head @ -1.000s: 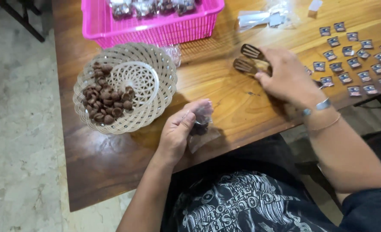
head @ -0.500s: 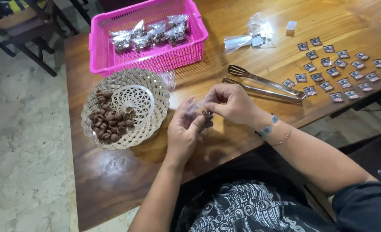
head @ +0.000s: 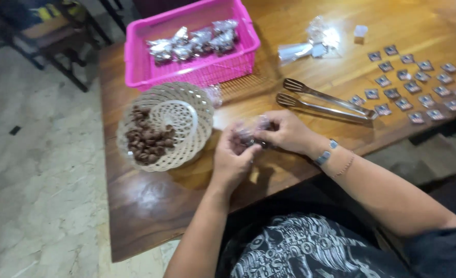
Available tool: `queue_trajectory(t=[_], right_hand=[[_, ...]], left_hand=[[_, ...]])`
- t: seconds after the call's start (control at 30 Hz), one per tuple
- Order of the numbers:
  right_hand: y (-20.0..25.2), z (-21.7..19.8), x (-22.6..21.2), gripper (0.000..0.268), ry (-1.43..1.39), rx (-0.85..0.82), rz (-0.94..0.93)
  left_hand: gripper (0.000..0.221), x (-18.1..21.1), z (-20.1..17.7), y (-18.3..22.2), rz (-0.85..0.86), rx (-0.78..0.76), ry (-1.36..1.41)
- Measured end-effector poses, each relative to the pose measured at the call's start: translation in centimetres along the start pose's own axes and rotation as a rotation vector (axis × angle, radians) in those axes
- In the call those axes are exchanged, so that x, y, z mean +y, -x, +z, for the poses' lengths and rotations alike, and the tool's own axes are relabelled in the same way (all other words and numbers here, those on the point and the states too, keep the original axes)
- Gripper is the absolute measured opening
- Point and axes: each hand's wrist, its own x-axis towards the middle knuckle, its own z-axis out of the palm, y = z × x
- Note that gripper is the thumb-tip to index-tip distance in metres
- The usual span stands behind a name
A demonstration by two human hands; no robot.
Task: Manually filling small plastic bags with chocolate cereal balls using hands and a small scoop.
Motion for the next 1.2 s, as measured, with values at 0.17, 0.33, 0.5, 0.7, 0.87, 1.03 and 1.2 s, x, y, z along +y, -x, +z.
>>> queue_trajectory(t=[0.17, 0.33, 0.5, 0.7, 0.87, 1.03, 1.2], right_hand=[[0.5, 0.4, -1.7, 0.015, -0.020, -0.080, 0.020], [0.2, -0.4, 0.0, 0.014, 0.006, -0.129, 0.040], [0.4, -0.3, 1.0, 0.015, -0.059, -0.116, 0.067], [0.5, 0.7, -0.2, 0.011, -0.052, -0.084, -0.024], [0.8, 0.6, -0.3, 0.011, -0.030, -0.113, -0.013], [0.5, 0.9, -0.3, 0.029, -0.144, -0.183, 0.020], [0.7, 0.9, -1.3, 0.027, -0.186, -0.156, -0.031]], left_hand=[[0.072, -0.8, -0.2, -0.6, -0.043, 0.017, -0.043], [0.074, -1.1, -0.3, -0.5, -0.043, -0.053, 0.038], [0.068, -1.3, -0.5, -0.5, -0.057, -0.061, 0.070], [0.070, -1.1, -0.7, -0.5, -0.047, -0.068, 0.115], [0.064, -0.4, -0.2, -0.4, -0.038, -0.053, 0.092], [0.064, -0.9, -1.0, -0.9, -0.012, -0.016, 0.061], [0.073, -0.3, -0.9, -0.5, -0.014, -0.047, 0.112]])
